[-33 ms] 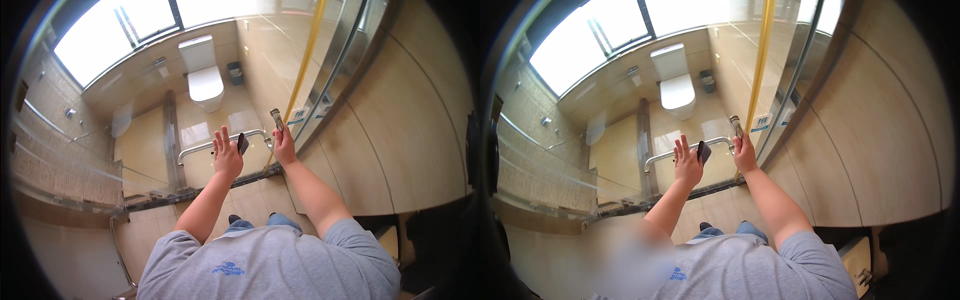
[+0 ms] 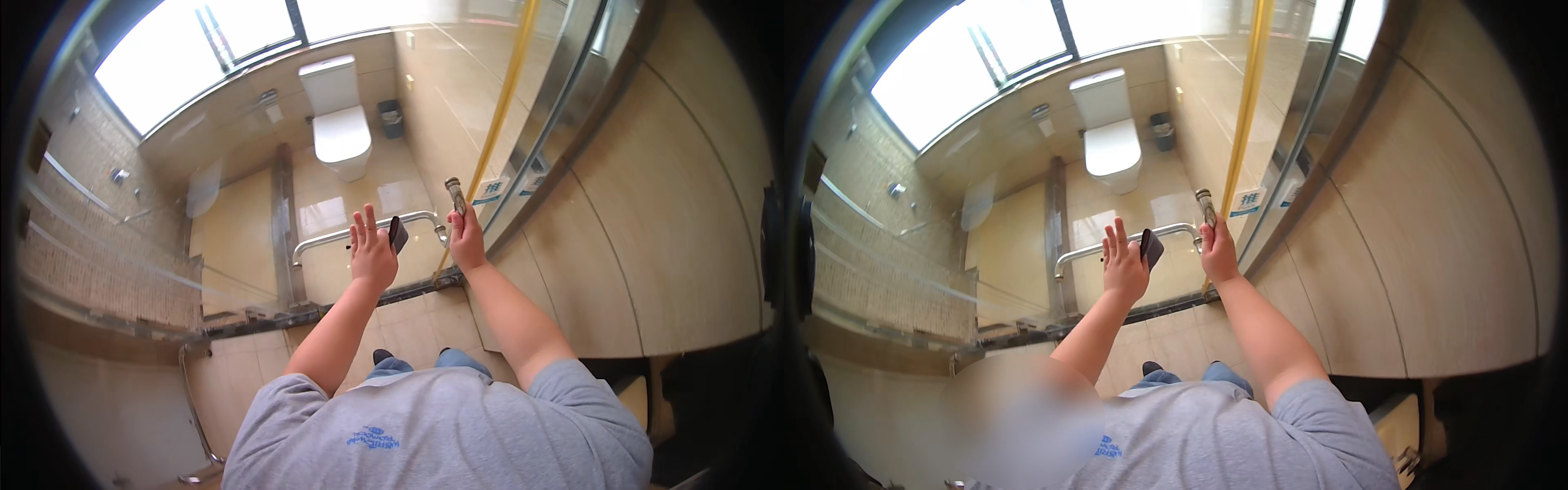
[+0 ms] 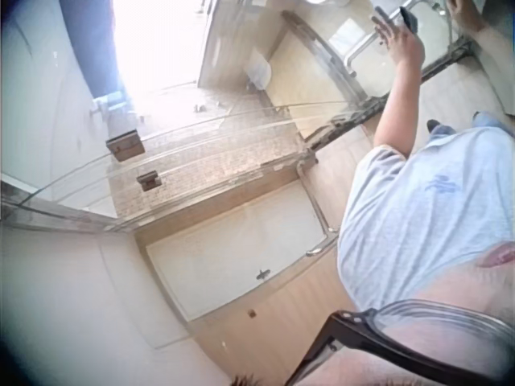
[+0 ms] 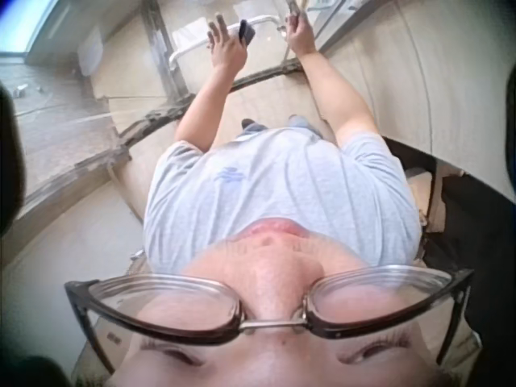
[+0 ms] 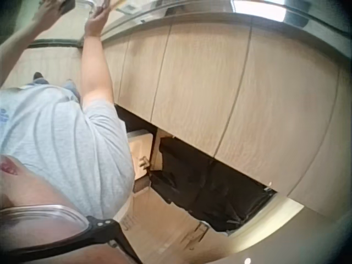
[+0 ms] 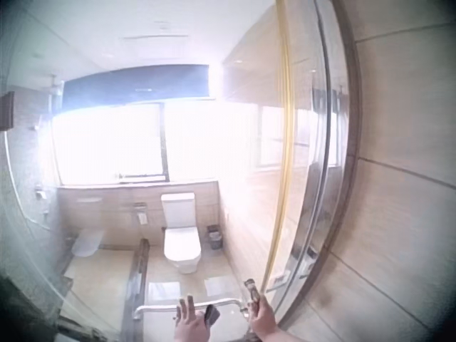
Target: The person wipes the tiled wall and glass shower door with a dark cloth. They move around the bathroom to clean different sections of the wall and the glass panel, using consistent wiping motions.
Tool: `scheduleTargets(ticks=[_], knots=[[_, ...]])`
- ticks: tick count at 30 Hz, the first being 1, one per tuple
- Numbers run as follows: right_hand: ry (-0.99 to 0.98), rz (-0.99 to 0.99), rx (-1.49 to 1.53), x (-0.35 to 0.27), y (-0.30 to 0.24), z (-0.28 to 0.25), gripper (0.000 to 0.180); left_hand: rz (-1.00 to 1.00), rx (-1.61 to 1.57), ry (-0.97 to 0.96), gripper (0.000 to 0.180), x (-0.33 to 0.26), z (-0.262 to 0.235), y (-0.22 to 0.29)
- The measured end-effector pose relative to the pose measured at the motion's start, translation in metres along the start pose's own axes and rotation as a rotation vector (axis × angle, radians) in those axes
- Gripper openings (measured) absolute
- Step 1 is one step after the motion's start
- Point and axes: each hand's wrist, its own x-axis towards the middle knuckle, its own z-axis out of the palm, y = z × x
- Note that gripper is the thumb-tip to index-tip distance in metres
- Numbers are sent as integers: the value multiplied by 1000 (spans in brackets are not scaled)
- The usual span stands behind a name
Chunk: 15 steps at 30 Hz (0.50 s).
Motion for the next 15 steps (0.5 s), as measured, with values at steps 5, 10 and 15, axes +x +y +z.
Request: scheduleTargets(ticks=[5, 10, 15], knots=[[-32, -83, -11, 7, 17, 0, 24, -88, 33, -45, 19, -5, -13, 3], [-42, -85, 73, 0, 11, 4, 27, -392, -152, -61, 26, -106, 20, -1], [-103, -69, -140, -110, 38, 17, 63, -742, -513, -93, 27, -256, 11, 55]])
